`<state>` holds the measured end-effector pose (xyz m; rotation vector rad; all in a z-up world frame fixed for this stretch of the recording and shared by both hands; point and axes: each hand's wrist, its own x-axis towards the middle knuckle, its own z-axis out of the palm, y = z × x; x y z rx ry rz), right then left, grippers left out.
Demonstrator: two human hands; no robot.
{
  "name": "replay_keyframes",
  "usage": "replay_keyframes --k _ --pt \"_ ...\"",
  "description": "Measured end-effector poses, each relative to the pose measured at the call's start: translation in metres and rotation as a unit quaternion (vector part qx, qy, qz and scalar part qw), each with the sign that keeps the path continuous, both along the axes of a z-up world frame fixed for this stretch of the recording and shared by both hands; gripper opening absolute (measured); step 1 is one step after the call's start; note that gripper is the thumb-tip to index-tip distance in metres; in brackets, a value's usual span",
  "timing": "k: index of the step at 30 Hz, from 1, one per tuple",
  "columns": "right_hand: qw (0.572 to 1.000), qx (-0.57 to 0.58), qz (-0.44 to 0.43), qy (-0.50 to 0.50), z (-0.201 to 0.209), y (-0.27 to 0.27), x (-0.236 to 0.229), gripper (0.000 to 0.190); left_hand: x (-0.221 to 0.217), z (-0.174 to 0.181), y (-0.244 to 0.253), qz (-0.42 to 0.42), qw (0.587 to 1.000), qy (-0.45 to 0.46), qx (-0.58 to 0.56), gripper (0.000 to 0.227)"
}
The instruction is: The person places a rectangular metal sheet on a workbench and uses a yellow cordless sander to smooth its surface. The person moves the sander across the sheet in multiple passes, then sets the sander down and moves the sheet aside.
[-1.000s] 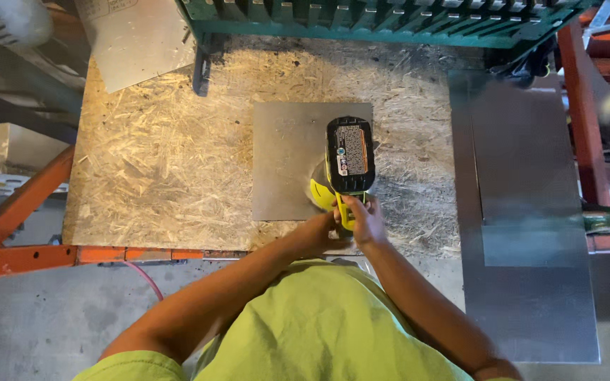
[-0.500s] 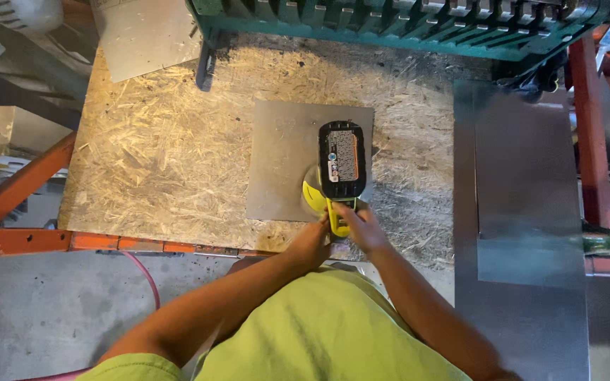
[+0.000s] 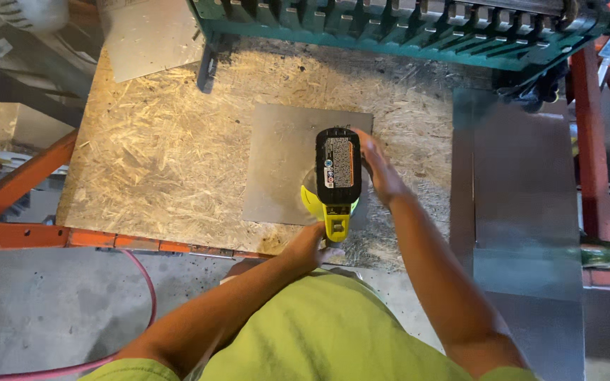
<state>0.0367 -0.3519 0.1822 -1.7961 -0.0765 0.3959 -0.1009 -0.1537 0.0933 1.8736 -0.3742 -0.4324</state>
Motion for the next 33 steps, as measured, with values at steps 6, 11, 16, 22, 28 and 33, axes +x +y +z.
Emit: replay_keyframes --k 6,11,16,22,28,33 --pt "0.975 0.101 -0.088 0.18 0.081 0.055 -0.013 0.129 0.004 0.007 0.001 0.009 0.998 0.043 -0.035 0.031" --pt "0.979 0.185 -0.06 0.062 0.034 0.046 -0.018 0.108 0.01 0.011 -0.005 0.044 0.982 0.123 -0.14 0.032" --pt "0.964 0.257 -0.048 0.049 -0.043 0.03 0.012 0.095 0.018 0.038 -0.001 0.084 0.948 0.166 -0.257 0.05" --pt "0.971 0.223 -0.083 0.003 -0.02 0.041 -0.001 0.078 0.035 0.075 -0.009 0.219 0.904 0.284 -0.232 0.028" --pt "0.983 0.177 -0.044 0.012 -0.008 0.04 -0.013 0.087 0.044 0.036 -0.021 0.307 0.903 0.298 -0.05 0.037" --pt "0.993 0.025 -0.011 0.112 0.036 0.026 -0.012 0.111 0.035 0.046 -0.013 0.28 0.952 0.115 0.037 0.022"
